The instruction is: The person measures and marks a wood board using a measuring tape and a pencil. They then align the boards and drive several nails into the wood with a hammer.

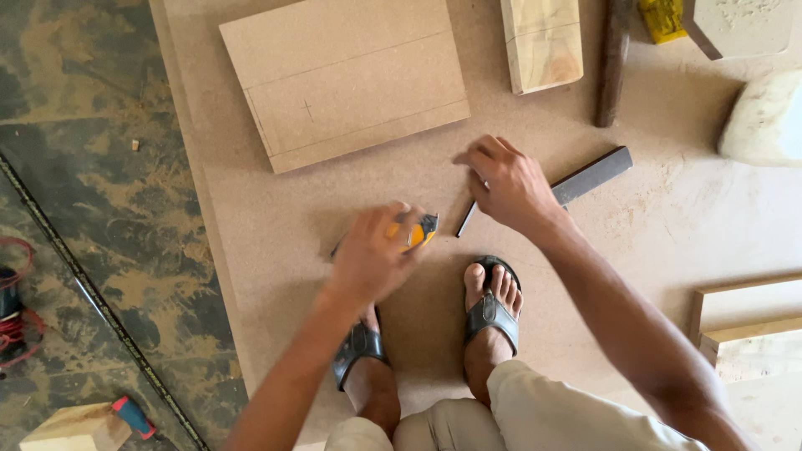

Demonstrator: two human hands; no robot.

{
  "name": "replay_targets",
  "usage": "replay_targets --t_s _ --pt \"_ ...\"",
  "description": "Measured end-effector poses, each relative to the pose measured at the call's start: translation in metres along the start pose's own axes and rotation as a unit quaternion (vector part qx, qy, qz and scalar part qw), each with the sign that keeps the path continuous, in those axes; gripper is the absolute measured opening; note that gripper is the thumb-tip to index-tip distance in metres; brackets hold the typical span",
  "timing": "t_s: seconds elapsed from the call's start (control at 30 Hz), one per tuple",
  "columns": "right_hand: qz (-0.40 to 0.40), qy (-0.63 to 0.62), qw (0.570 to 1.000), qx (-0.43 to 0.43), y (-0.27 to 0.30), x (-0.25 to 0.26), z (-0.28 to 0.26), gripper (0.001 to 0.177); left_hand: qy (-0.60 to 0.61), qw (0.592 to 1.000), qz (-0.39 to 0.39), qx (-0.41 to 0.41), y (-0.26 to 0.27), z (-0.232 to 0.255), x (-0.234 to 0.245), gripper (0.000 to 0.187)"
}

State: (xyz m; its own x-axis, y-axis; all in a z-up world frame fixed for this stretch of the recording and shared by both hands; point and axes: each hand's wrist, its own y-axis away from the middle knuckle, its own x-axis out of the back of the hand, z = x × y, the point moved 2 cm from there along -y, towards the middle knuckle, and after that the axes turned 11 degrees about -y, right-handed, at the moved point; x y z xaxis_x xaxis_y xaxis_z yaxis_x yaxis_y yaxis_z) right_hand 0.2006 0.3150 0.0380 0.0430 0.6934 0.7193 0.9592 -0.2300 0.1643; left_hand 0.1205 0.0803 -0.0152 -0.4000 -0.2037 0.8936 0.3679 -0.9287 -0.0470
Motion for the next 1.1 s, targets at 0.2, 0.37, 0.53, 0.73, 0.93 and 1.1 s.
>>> replay_targets --t_s 0.2,0.37,0.53,0.73,0.93,1.1 --pt "0.047 -0.008 0.996 0.073 0.039 -0.004 0.026 0.019 -0.136 0.991 -0.006 -0.004 0.003 0.043 -0.014 0.073" --pt "0.072 0.028 0.996 0.044 0.039 -0.013 0.035 0.019 0.009 0.997 -0.073 0.039 -0.005 0.028 -0.018 0.083" --pt "0.122 -0.034 0.991 0.05 0.032 0.01 0.039 0.016 -0.058 0.989 0.062 0.119 -0.009 -0.03 0.011 0.075" --pt "0.425 -0.01 0.902 -0.074 0.03 0.107 0.129 0.046 -0.173 0.958 0.006 0.228 -0.017 -0.102 0.032 0.075" --pt "0.435 0.097 0.894 -0.058 0.009 0.205 0.165 0.058 -0.191 0.957 0.033 0.214 -0.025 -0.119 0.007 0.065" --pt "0.186 -0.04 0.949 -0.251 -0.036 0.144 0.136 0.089 -0.195 0.955 0.083 0.205 -0.029 -0.123 0.003 0.063"
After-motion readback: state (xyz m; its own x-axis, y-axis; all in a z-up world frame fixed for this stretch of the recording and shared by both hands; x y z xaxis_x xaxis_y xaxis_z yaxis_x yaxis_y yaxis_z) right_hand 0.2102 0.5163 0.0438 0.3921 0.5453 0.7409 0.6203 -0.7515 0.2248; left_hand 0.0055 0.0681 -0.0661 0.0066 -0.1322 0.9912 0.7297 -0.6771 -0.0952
